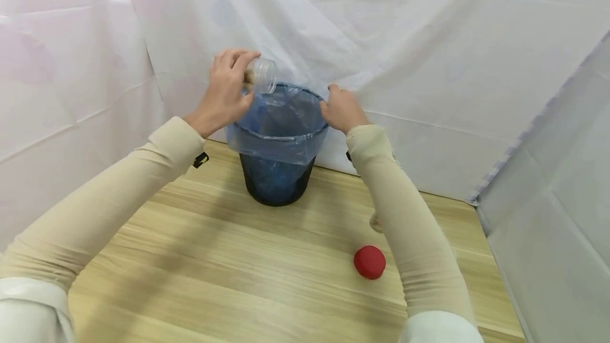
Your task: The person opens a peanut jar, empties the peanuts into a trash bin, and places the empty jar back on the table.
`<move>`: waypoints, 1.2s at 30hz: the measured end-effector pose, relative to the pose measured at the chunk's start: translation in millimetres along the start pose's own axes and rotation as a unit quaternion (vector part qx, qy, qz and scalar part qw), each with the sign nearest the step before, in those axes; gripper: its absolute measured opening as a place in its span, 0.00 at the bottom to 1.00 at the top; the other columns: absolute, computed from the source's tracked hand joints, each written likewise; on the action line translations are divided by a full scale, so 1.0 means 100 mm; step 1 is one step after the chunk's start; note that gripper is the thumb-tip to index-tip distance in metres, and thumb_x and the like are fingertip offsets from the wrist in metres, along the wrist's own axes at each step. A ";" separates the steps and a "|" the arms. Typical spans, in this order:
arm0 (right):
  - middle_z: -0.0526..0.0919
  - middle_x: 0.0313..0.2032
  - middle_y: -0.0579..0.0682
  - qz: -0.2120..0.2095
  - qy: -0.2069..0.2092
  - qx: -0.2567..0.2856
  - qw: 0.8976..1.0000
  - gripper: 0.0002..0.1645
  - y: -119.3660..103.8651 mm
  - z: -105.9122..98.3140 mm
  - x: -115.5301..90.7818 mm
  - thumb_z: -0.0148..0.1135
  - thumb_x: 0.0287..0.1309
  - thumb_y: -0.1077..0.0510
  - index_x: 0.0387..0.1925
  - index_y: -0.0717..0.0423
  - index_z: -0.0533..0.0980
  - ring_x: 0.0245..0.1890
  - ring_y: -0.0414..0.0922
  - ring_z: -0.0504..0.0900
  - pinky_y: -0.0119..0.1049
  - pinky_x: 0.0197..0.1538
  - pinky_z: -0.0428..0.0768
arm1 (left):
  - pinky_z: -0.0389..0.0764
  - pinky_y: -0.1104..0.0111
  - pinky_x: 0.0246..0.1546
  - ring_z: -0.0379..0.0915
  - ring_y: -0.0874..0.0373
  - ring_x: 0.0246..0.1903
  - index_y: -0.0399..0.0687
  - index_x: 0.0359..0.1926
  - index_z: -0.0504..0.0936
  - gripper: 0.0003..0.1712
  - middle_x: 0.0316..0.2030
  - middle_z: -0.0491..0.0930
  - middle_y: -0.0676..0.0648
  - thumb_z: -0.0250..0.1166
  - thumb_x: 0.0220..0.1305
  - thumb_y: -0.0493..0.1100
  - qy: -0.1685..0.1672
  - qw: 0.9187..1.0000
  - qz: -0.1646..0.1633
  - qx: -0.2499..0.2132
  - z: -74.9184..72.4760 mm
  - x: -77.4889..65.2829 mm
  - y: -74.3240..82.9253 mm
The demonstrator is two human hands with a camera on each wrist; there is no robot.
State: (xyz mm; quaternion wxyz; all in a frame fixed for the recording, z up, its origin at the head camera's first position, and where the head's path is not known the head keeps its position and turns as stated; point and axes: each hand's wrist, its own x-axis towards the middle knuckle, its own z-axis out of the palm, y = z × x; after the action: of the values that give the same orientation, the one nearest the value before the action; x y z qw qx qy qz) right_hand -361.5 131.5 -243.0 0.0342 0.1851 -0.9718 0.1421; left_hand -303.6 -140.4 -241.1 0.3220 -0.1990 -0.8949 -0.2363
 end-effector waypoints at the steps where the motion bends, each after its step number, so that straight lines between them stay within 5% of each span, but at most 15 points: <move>1: 0.84 0.29 0.60 0.000 0.004 0.000 1.000 0.36 0.00 0.03 0.02 0.46 0.85 0.53 0.81 0.71 0.56 0.26 0.51 0.80 0.54 0.51 0.82 | 0.64 0.42 0.73 0.58 0.35 0.75 0.42 0.78 0.69 0.40 0.72 0.68 0.32 0.56 0.63 0.24 -0.004 1.000 0.004 0.007 0.00 0.01 -0.02; 4: 0.83 0.29 0.60 -0.001 0.006 0.003 1.000 0.34 -0.03 0.11 0.06 0.48 0.83 0.57 0.79 0.73 0.60 0.25 0.50 0.77 0.53 0.52 0.83 | 0.61 0.40 0.75 0.57 0.34 0.76 0.41 0.78 0.69 0.39 0.73 0.67 0.32 0.51 0.65 0.24 -0.022 0.999 0.012 0.031 -0.01 0.03 -0.08; 7: 0.86 0.49 0.71 0.001 -0.001 0.001 1.000 0.31 -0.05 0.16 0.07 0.47 0.80 0.62 0.76 0.76 0.63 0.43 0.60 0.86 0.56 0.61 0.83 | 0.60 0.39 0.76 0.56 0.34 0.77 0.42 0.78 0.68 0.39 0.73 0.67 0.32 0.48 0.67 0.23 -0.043 0.998 0.017 0.050 -0.01 0.05 -0.12; 12: 0.74 0.71 0.74 0.028 -0.027 0.021 0.999 0.32 -0.11 0.18 0.08 0.41 0.75 0.69 0.77 0.74 0.63 0.65 0.66 0.81 0.55 0.65 0.81 | 0.60 0.40 0.76 0.56 0.35 0.77 0.42 0.78 0.68 0.42 0.73 0.66 0.32 0.50 0.62 0.22 -0.065 0.995 0.020 0.076 -0.01 0.08 -0.16; 17: 0.72 0.74 0.70 0.056 -0.040 0.035 0.997 0.34 -0.17 0.17 0.09 0.41 0.75 0.70 0.79 0.71 0.61 0.67 0.62 0.80 0.52 0.61 0.81 | 0.61 0.40 0.76 0.56 0.34 0.77 0.42 0.78 0.67 0.41 0.74 0.65 0.32 0.54 0.63 0.22 -0.072 0.991 0.028 0.113 -0.01 0.09 -0.21; 24: 0.72 0.74 0.70 0.060 -0.042 0.016 0.997 0.33 -0.21 0.17 0.12 0.43 0.75 0.70 0.79 0.72 0.62 0.71 0.63 0.77 0.53 0.69 0.80 | 0.61 0.39 0.76 0.55 0.33 0.78 0.41 0.78 0.66 0.39 0.74 0.65 0.31 0.57 0.66 0.24 -0.077 0.984 0.054 0.151 0.00 0.08 -0.26; 36: 0.71 0.75 0.69 0.071 -0.039 0.029 0.996 0.34 -0.23 0.22 0.17 0.43 0.75 0.70 0.79 0.71 0.62 0.74 0.63 0.74 0.53 0.74 0.77 | 0.62 0.38 0.76 0.61 0.32 0.76 0.40 0.71 0.74 0.30 0.69 0.72 0.29 0.58 0.71 0.22 -0.044 0.975 0.121 0.182 0.06 0.06 -0.32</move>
State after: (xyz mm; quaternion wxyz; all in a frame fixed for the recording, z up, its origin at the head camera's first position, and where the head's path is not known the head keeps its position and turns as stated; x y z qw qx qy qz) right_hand -369.3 98.8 -256.0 -0.0190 0.1216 -0.9787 0.1646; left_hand -327.3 -162.0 -250.0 0.3390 -0.2544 -0.9055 -0.0192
